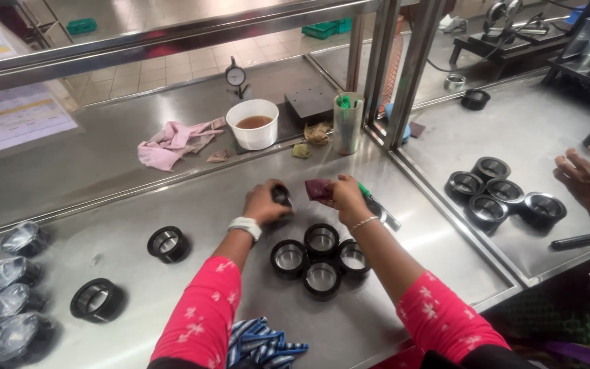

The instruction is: Marking and cleaning black cylindrical metal parts at a stainless steel workstation.

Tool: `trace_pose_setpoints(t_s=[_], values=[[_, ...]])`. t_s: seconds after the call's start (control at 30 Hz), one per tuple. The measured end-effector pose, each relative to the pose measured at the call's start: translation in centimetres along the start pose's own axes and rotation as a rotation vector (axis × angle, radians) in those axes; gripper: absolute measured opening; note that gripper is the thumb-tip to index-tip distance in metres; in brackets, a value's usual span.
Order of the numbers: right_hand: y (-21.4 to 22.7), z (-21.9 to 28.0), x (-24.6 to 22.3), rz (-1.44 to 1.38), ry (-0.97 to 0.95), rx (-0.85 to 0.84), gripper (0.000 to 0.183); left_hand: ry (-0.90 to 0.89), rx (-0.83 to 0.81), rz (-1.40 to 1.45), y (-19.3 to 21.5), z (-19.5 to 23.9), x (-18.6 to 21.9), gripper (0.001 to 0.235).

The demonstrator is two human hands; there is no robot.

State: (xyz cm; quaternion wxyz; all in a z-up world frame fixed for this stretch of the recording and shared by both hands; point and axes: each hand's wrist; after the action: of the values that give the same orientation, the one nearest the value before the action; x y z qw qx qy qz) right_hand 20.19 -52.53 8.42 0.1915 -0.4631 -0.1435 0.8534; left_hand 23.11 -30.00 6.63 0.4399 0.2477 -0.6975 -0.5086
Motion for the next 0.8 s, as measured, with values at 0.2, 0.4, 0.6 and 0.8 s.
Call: trace_pose_setpoints(t_s=[0.2, 0.4, 0.6, 0.8], values=[[-2.0, -4.0, 2.5, 0.138, 0.001, 0.019, 0.067, -0.096, 0.24, 1.152, 3.2, 3.0, 3.5, 0.09], [-4.1, -2.0, 2.7, 0.088, -0.025, -0.087, 0.065, 0.128, 0.225, 1.039, 3.7, 5.4, 4.2, 0.077], [-4.6, 0.0, 3.7, 0.16, -0.066, -0.09, 0.064, 0.303, -0.065, 0.884, 4.1, 6.0, 3.8, 0.081], [-5.8, 6.0, 4.0, 0.373, 0.211, -0.206, 0.067, 0.261, 0.02, 1.313, 4.0, 5.6, 3.0, 0.094]])
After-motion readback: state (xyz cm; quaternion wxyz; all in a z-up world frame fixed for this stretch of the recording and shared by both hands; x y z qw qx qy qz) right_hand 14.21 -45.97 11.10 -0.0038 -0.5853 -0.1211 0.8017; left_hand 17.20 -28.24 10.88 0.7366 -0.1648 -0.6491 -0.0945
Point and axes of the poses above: each hand's wrist, its own z-axis away from the middle knuckle, its own y-axis out of the back of the hand, x = y × z, and after that the axes turned 14 degrees about -y, right-handed
